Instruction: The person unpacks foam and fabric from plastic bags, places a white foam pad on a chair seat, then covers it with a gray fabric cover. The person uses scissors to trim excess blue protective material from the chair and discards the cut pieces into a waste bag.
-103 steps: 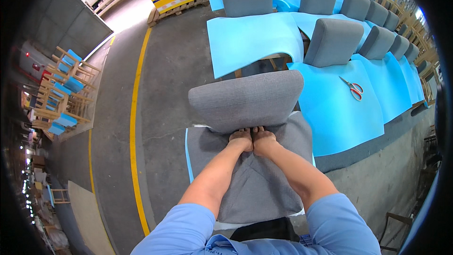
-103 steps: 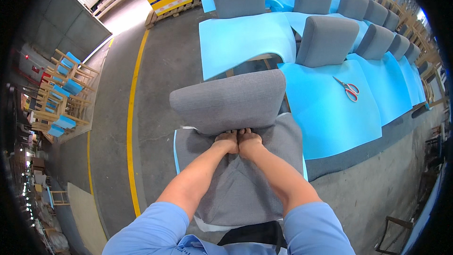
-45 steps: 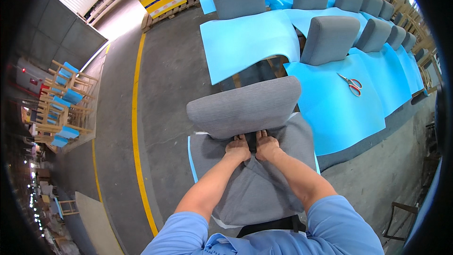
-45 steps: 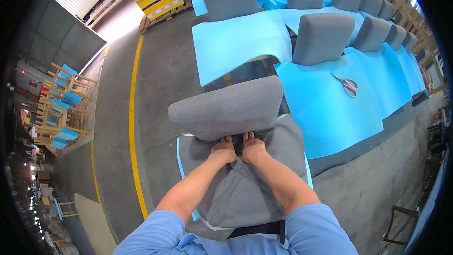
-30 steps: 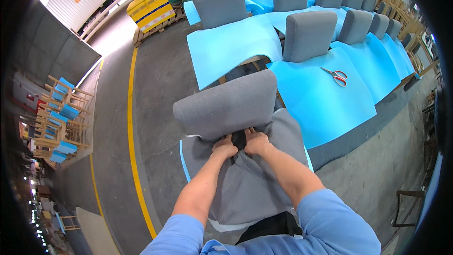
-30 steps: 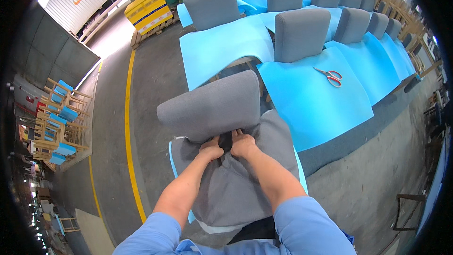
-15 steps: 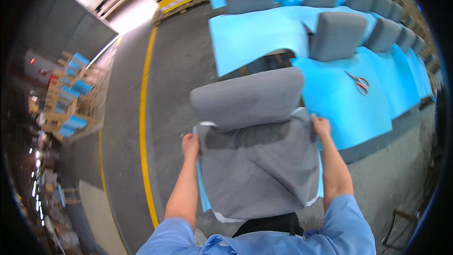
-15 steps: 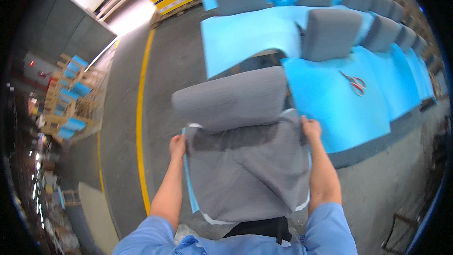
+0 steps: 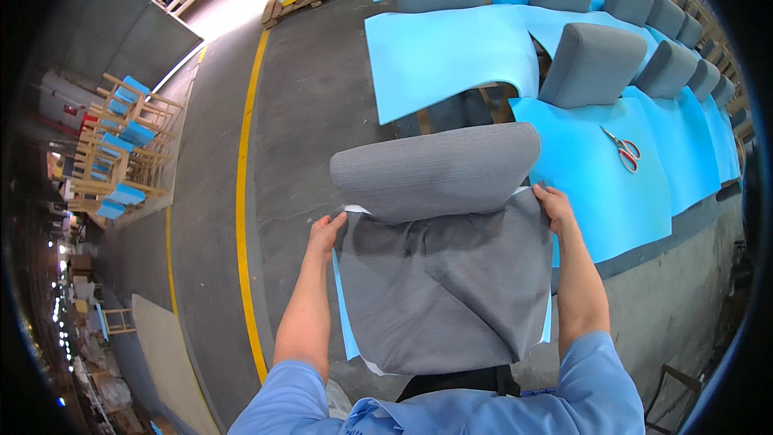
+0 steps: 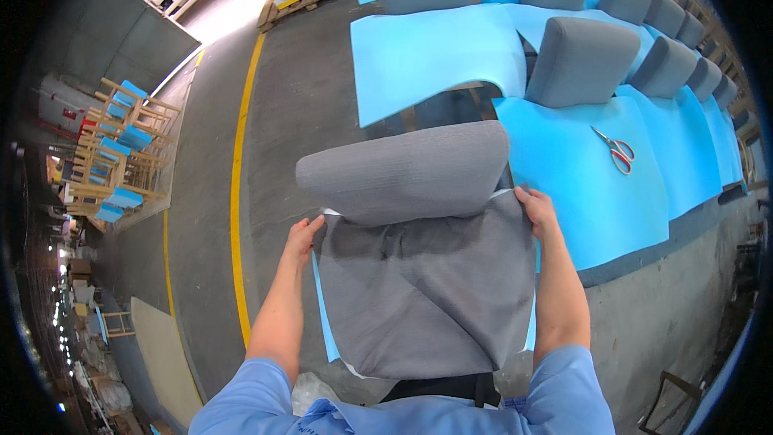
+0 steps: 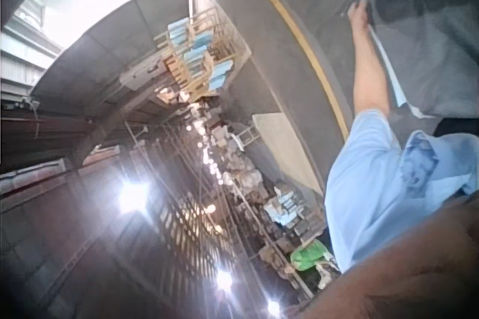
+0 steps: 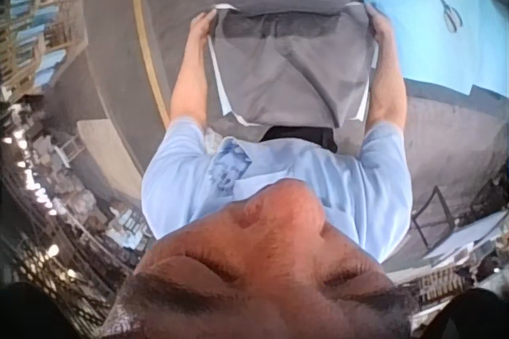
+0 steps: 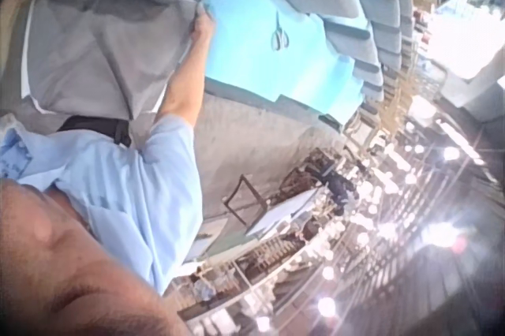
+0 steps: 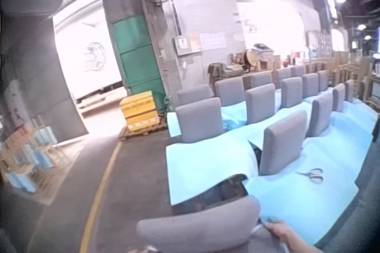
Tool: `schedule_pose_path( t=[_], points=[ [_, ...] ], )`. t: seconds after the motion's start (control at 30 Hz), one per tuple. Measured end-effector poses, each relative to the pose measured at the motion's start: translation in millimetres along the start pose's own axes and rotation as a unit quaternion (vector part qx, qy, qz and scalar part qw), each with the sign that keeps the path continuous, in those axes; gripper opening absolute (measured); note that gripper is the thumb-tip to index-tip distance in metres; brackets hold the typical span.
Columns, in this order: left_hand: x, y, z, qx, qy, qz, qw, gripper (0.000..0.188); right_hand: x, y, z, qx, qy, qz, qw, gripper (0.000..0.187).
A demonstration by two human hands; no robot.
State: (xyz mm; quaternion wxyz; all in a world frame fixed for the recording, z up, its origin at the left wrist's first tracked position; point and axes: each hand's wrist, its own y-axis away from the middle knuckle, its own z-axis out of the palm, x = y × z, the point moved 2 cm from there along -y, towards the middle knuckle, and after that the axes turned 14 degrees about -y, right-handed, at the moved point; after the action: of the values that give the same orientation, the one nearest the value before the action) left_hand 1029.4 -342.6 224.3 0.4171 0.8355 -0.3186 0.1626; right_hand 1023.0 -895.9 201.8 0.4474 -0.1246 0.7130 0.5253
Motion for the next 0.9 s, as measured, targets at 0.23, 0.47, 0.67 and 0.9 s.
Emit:
schedule_pose_path(
  t=[0.23,0.47,0.67,0.9],
  points=[
    [8.5,-16.9,22.0,0.100,0.020,0.029,0.994,0.061,6.6,-18.7,9.3,0.088,0.146,-0.131,0.977,0.045],
    [23.9,-17.7,46.3,0.110,-0.297,-0.033,0.948,0.037,16.7,-23.6,-1.1,0.183,0.340,-0.177,0.905,0.035],
    [-0.7,-36.9,40.7,0.125,-0.302,-0.056,0.943,0.046,32.1,-41.9,-0.2,0.192,0.350,-0.148,0.905,0.035],
    [-4.6,-40.3,65.2,0.102,-0.211,-0.036,0.972,0.073,28.4,-57.3,10.1,0.190,0.375,-0.147,0.896,0.037]
  ],
)
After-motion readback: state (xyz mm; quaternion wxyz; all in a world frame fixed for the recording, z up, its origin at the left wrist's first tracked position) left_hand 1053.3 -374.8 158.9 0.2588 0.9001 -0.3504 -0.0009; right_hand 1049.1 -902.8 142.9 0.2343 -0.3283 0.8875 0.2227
